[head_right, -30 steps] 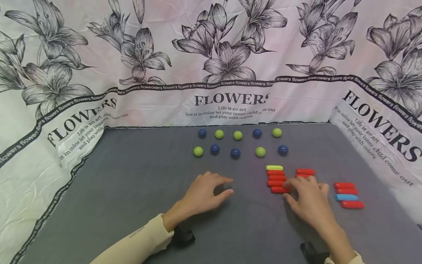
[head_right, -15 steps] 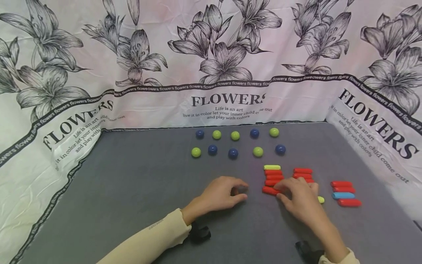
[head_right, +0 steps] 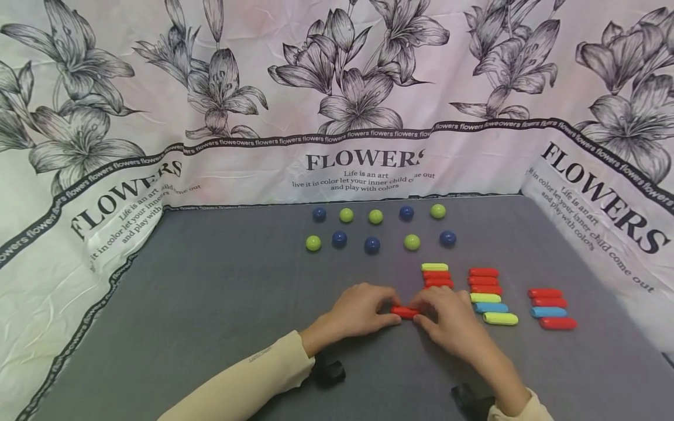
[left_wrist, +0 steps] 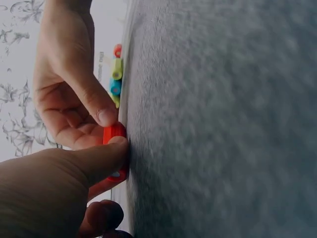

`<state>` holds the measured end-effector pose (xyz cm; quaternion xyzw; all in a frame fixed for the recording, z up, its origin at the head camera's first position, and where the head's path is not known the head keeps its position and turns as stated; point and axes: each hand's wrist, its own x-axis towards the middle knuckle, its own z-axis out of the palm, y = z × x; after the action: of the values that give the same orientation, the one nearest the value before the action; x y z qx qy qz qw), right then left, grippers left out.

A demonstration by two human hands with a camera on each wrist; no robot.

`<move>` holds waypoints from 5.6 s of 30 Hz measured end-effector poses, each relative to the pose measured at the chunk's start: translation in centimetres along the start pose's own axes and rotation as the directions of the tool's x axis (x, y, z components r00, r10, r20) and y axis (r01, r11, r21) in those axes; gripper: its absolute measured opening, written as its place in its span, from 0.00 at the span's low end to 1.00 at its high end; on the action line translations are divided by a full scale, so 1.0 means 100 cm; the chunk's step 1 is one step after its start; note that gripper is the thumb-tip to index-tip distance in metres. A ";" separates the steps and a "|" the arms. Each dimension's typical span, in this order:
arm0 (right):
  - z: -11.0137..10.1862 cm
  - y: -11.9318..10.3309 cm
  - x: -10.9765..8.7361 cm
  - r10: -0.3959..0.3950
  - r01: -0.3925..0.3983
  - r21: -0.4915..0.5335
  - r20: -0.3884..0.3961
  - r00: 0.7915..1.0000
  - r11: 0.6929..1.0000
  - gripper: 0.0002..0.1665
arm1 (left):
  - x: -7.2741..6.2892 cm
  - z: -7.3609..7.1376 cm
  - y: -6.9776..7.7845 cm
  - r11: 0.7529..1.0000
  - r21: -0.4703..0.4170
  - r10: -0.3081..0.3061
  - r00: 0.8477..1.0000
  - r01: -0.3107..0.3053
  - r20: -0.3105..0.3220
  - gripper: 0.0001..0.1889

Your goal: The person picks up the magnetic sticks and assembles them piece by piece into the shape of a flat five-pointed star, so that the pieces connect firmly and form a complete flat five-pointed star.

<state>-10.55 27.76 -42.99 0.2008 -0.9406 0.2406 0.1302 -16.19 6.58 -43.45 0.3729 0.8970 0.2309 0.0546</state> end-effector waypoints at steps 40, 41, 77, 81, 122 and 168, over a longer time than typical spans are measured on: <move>0.074 -0.065 0.075 -0.139 0.074 0.326 0.182 0.973 0.942 0.09 | -0.093 -0.056 -0.094 0.970 -0.194 -0.155 0.987 0.146 -0.032 0.08; 0.076 -0.066 0.075 -0.138 0.074 0.322 0.181 0.974 0.944 0.09 | -0.094 -0.057 -0.096 0.971 -0.190 -0.151 0.988 0.142 -0.033 0.08; 0.067 -0.021 0.114 0.207 -0.197 0.176 -0.038 0.978 0.964 0.34 | -0.103 -0.056 -0.102 0.980 -0.124 -0.166 0.984 0.157 -0.063 0.08; 0.069 -0.019 0.113 0.206 -0.197 0.172 -0.041 0.978 0.965 0.29 | -0.103 -0.055 -0.101 0.971 -0.149 -0.199 0.978 0.187 -0.068 0.08; 0.080 -0.036 0.084 0.021 -0.033 0.294 0.044 0.999 0.955 0.23 | -0.103 -0.051 -0.099 0.979 -0.092 -0.189 0.976 0.180 -0.109 0.12; 0.091 -0.057 0.074 -0.059 0.045 0.366 0.027 0.998 0.930 0.24 | -0.103 -0.051 -0.101 0.984 -0.081 -0.170 0.978 0.161 -0.124 0.12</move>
<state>-15.90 16.24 -45.88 0.2508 -0.8763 0.4037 0.0791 -16.67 -8.66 -44.26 0.2788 0.9179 0.2809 0.0281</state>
